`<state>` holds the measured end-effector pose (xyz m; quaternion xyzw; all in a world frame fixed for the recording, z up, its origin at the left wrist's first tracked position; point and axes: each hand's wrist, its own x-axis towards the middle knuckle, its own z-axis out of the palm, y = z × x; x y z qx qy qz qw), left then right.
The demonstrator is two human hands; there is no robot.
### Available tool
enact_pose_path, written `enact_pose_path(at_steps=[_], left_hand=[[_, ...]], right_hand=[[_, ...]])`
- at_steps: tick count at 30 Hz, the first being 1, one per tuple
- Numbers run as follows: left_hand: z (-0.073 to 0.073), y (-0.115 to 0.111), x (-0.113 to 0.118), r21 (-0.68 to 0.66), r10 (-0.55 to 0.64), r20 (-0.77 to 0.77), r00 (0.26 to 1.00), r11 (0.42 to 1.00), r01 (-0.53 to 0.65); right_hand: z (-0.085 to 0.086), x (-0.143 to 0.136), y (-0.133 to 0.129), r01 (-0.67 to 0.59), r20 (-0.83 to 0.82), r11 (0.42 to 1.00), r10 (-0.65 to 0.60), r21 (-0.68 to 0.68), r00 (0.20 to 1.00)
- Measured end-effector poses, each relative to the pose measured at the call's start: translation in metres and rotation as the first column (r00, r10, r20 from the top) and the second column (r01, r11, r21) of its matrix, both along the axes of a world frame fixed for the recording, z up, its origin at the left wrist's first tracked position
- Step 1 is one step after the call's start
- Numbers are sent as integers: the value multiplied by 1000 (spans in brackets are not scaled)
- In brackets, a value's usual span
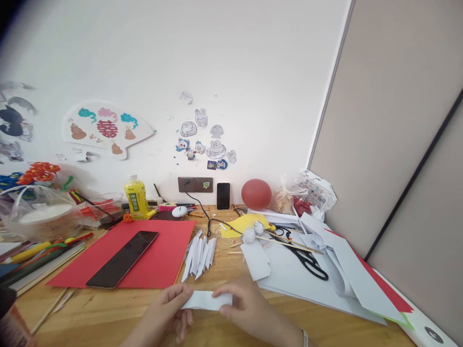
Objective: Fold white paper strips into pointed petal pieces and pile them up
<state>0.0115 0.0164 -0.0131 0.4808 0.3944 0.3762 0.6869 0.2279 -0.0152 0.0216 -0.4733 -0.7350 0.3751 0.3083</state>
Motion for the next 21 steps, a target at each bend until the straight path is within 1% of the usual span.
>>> enact_pose_path(at_steps=[2,4,7,10,12,13,15,17,19,21], left_hand=[[2,1,-1,-8,33,36,999,999,-33],[4,1,-1,-23,45,63,997,999,-44],[6,-3,1,-56,54,113,992,997,-48],[3,-10,7,-89,-16,206,978,995,35],[-1,-15,11,-34,-90,173,981,995,98],[-4,-17,13,11,-113,122,986,994,112],[-9,-19,15,91,-117,34,993,989,114],[-12,-18,15,126,-112,7,994,986,111],[-14,-14,15,136,-119,6,993,984,117],[-15,-10,15,134,-136,1,991,982,134]], right_hand=[[0,-3,-3,-18,22,999,19,-39,1000],[-2,-6,-5,-15,19,999,16,-47,1000],[-9,-9,-2,-9,-64,999,7,-35,998],[-14,-12,1,-9,-220,998,-5,-63,975],[-16,-14,1,-40,-306,994,8,-100,952],[-16,-15,1,-77,-341,990,32,-120,940],[-17,-18,0,-184,-396,971,110,-153,912],[-19,-20,-1,-280,-429,948,192,-152,883],[-22,-20,-1,-335,-394,936,269,-107,879],[-25,-19,0,-377,-294,925,350,-40,889]])
